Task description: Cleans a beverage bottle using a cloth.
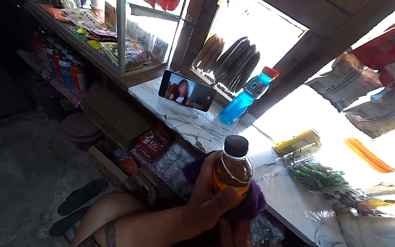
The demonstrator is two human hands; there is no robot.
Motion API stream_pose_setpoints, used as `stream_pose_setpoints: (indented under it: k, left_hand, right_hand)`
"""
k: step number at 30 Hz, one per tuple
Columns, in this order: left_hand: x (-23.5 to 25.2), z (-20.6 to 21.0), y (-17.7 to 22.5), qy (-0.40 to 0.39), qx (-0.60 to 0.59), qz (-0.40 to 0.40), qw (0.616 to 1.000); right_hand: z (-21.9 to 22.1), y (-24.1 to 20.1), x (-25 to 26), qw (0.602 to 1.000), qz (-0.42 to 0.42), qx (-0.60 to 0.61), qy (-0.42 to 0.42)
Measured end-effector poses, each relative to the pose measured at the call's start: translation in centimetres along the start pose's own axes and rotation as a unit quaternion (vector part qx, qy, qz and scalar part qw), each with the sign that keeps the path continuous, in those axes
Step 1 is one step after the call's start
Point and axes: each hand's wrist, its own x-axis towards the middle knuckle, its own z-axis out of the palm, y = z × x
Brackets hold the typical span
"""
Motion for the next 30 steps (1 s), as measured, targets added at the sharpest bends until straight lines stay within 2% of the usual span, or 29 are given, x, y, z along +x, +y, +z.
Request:
stream_pose_setpoints:
  k: [3, 10, 13, 16, 19, 22, 25, 26, 29, 30]
  left_hand:
    - [-0.4, 0.5, -0.3, -0.049, 0.050, 0.012, 0.997]
    - [-2.4, 2.0, -1.7, -0.156, 0.098, -0.075, 0.980]
    - [-2.6, 2.0, -1.4, -0.210, 0.115, -0.112, 0.964]
    - [-2.9, 2.1, -1.2, -0.228, 0.128, -0.123, 0.957]
    - [-2.9, 2.0, -1.2, -0.263, 0.112, -0.135, 0.949]
    - [-2.8, 1.8, -1.5, -0.293, 0.047, -0.176, 0.938]
    - [-2.8, 1.9, -1.7, -0.297, -0.003, -0.206, 0.933]
    - [-3.0, 2.0, -1.8, -0.298, 0.001, -0.202, 0.933]
    - [-3.4, 1.9, -1.7, -0.294, 0.049, -0.190, 0.935]
    - [-3.4, 1.9, -1.7, -0.293, 0.052, -0.180, 0.938]
  right_hand:
    - [-1.2, -0.1, 0.1, 1.000, 0.016, 0.016, 0.006]
    - [-4.6, -1.6, 3.3, 0.990, 0.059, 0.100, 0.076]
    - [-6.5, -1.8, 4.0, 0.969, 0.123, 0.183, 0.108]
    - [-7.6, -2.6, 4.2, 0.933, 0.179, 0.274, 0.150]
    - [-8.7, -2.3, 3.7, 0.925, 0.179, 0.298, 0.152]
    - [-10.1, 1.1, 0.9, 0.920, 0.159, 0.307, 0.187]
    - [-9.4, -1.5, 2.5, 0.886, 0.206, 0.314, 0.273]
    - [-9.4, -1.8, 3.0, 0.882, 0.208, 0.319, 0.276]
    - [-10.2, 0.7, 2.3, 0.918, 0.148, 0.309, 0.200]
    - [-9.8, 1.1, 2.1, 0.921, 0.138, 0.304, 0.200]
